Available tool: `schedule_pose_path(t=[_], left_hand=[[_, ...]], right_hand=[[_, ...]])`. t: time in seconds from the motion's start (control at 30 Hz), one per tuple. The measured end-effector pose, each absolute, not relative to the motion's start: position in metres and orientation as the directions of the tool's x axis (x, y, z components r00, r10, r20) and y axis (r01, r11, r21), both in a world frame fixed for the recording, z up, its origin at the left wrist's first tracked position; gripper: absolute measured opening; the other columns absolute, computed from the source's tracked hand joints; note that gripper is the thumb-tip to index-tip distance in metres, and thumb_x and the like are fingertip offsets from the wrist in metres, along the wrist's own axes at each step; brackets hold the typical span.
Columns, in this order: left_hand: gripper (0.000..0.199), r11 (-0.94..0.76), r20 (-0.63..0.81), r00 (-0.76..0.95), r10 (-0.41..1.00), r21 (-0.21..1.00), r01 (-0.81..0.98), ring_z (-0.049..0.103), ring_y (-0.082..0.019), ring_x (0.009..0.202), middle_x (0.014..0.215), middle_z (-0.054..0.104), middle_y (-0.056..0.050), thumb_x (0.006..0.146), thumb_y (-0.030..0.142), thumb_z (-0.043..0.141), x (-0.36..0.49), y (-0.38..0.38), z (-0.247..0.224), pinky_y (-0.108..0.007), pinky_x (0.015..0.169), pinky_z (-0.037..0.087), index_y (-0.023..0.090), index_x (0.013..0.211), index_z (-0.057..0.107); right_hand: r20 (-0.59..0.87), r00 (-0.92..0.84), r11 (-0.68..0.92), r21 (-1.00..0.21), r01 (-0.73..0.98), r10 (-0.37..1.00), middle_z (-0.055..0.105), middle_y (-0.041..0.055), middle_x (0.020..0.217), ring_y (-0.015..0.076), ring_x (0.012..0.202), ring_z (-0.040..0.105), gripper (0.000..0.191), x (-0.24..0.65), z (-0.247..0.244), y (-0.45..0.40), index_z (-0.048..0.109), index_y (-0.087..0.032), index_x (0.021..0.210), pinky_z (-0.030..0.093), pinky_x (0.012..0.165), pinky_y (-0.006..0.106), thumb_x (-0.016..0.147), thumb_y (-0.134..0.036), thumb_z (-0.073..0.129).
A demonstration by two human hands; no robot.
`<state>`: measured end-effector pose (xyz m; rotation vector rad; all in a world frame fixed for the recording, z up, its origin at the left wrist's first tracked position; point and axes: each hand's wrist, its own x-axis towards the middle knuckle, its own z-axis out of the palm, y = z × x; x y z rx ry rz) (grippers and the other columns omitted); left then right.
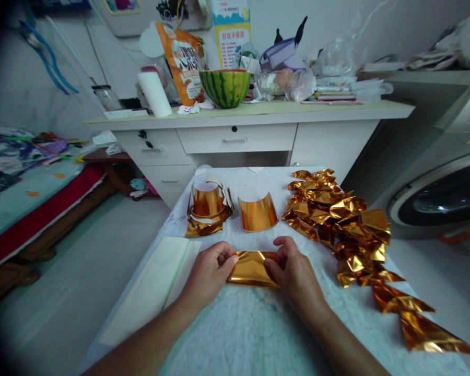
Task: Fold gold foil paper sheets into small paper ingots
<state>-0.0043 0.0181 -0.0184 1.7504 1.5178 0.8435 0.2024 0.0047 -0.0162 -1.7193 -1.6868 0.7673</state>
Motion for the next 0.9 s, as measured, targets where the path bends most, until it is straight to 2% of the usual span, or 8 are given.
schedule_pose_path(t=[0.1, 0.3, 0.5, 0.9], left_hand=[[0.009, -0.103, 0.049, 0.116, 0.992, 0.838, 0.535, 0.055, -0.012, 0.064, 0.069, 0.061, 0.003, 0.081, 0.022, 0.055, -0.0042, 0.0178, -0.0168, -0.022, 0.062, 0.038, 0.019, 0.074, 0.058], [0.009, -0.11, 0.069, 0.099, 0.993, 0.855, 0.507, 0.055, -0.011, 0.063, 0.068, 0.061, 0.003, 0.081, 0.022, 0.056, -0.0034, 0.0181, -0.0134, -0.021, 0.062, 0.039, 0.018, 0.073, 0.059], [0.013, -0.112, 0.069, 0.106, 0.992, 0.867, 0.486, 0.054, -0.011, 0.061, 0.066, 0.059, 0.003, 0.082, 0.026, 0.057, -0.0042, 0.0168, -0.012, -0.021, 0.06, 0.039, 0.018, 0.072, 0.057], [0.013, -0.105, 0.063, 0.104, 0.993, 0.868, 0.486, 0.054, -0.011, 0.061, 0.067, 0.06, 0.003, 0.082, 0.026, 0.056, -0.0039, 0.0179, -0.0111, -0.022, 0.061, 0.039, 0.018, 0.071, 0.057]], right_hand=[[0.005, 0.015, -0.005, -0.772, 0.635, 1.0, 0.058, -0.0038, 0.069, 0.0169, 0.061, 0.057, 0.032, 0.2037, -0.0175, 0.0048, 0.049, -0.022, 0.112, 0.041, 0.057, 0.028, 0.084, -0.036, 0.057], [-0.028, 0.013, -0.03, -0.808, 0.588, 1.0, 0.06, -0.0017, 0.069, 0.0162, 0.06, 0.056, 0.024, 0.2073, -0.0222, 0.0056, 0.058, -0.022, 0.103, 0.041, 0.054, 0.026, 0.084, -0.037, 0.057], [-0.039, -0.008, -0.029, -0.844, 0.536, 0.999, 0.061, -0.0012, 0.068, 0.0156, 0.059, 0.056, 0.018, 0.2099, -0.0252, 0.0064, 0.057, -0.022, 0.091, 0.041, 0.052, 0.025, 0.083, -0.038, 0.058], [-0.07, -0.02, -0.05, -0.864, 0.502, 0.997, 0.058, -0.0029, 0.067, 0.0142, 0.059, 0.053, 0.018, 0.2089, -0.0218, 0.0052, 0.056, -0.022, 0.091, 0.039, 0.052, 0.023, 0.083, -0.039, 0.057]])
